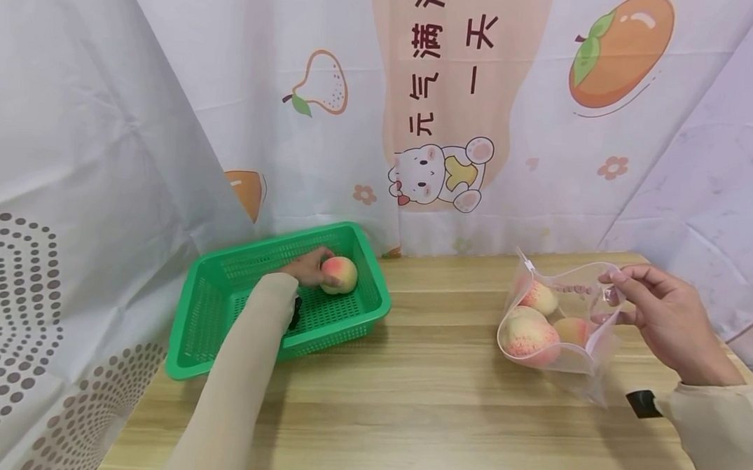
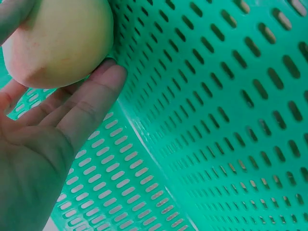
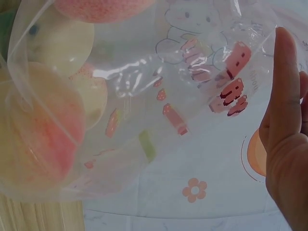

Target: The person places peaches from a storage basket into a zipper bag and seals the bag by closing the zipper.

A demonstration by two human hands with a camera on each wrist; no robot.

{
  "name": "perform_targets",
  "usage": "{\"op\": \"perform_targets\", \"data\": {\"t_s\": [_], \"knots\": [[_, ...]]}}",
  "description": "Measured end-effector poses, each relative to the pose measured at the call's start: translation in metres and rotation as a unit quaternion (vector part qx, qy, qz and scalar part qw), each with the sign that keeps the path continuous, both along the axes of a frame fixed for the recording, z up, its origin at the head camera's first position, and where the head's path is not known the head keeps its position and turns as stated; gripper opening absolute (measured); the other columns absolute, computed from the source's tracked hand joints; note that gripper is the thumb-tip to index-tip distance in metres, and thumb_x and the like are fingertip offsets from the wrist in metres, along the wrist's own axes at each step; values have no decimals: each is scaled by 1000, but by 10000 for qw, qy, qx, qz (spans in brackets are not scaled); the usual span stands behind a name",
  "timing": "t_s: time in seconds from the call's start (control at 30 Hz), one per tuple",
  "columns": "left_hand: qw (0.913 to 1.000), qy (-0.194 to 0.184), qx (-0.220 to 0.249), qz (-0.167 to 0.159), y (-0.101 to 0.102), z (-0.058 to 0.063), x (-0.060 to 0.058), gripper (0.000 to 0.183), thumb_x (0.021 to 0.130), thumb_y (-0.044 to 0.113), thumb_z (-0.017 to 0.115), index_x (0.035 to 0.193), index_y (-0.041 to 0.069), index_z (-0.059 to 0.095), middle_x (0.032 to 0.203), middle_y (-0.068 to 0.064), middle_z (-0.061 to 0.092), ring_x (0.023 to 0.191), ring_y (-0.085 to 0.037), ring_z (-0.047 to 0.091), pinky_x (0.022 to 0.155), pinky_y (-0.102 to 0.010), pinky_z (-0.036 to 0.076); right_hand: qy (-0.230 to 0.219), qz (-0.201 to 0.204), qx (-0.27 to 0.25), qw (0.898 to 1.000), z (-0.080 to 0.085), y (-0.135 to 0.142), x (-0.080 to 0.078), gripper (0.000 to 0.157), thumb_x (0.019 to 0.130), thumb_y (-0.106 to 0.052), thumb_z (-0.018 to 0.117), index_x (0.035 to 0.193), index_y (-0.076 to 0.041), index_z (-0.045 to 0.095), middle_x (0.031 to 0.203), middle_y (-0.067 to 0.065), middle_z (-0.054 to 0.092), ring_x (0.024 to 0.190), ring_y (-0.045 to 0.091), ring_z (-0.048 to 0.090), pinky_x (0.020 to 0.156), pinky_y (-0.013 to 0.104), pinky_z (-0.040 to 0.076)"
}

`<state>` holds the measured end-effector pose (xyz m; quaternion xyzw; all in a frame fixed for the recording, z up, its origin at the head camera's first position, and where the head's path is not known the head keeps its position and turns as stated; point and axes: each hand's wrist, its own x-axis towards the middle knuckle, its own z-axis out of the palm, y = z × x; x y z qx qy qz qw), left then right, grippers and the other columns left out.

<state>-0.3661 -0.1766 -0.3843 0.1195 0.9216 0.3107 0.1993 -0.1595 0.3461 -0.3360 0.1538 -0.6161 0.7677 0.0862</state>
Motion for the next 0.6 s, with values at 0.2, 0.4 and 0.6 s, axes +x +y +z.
{"op": "perform_targets", "data": {"t_s": [0.2,0.4,0.6], "knots": [[9996,186,213,-70,-3,5,6,72,89,29,77,143,4,38,128,-23,51,103,-32,59,80,-40,53,16,8,57,10000,1,-2,0,21,103,8,44,97,4,64,105,4,66,79,12,59,63,36,59],[9982,517,272,-95,-7,11,13,72,88,32,77,143,7,39,121,-21,53,99,-31,58,82,-43,50,-56,-116,120,9998,2,-4,0,19,102,6,46,97,4,64,105,5,67,78,13,60,63,35,59],[9961,500,693,-216,-7,17,17,72,89,28,78,145,9,38,133,-22,47,108,-35,58,85,-45,53,2,11,-15,10000,0,-3,1,22,103,8,44,100,3,65,108,5,67,78,12,60,63,34,59]]}}
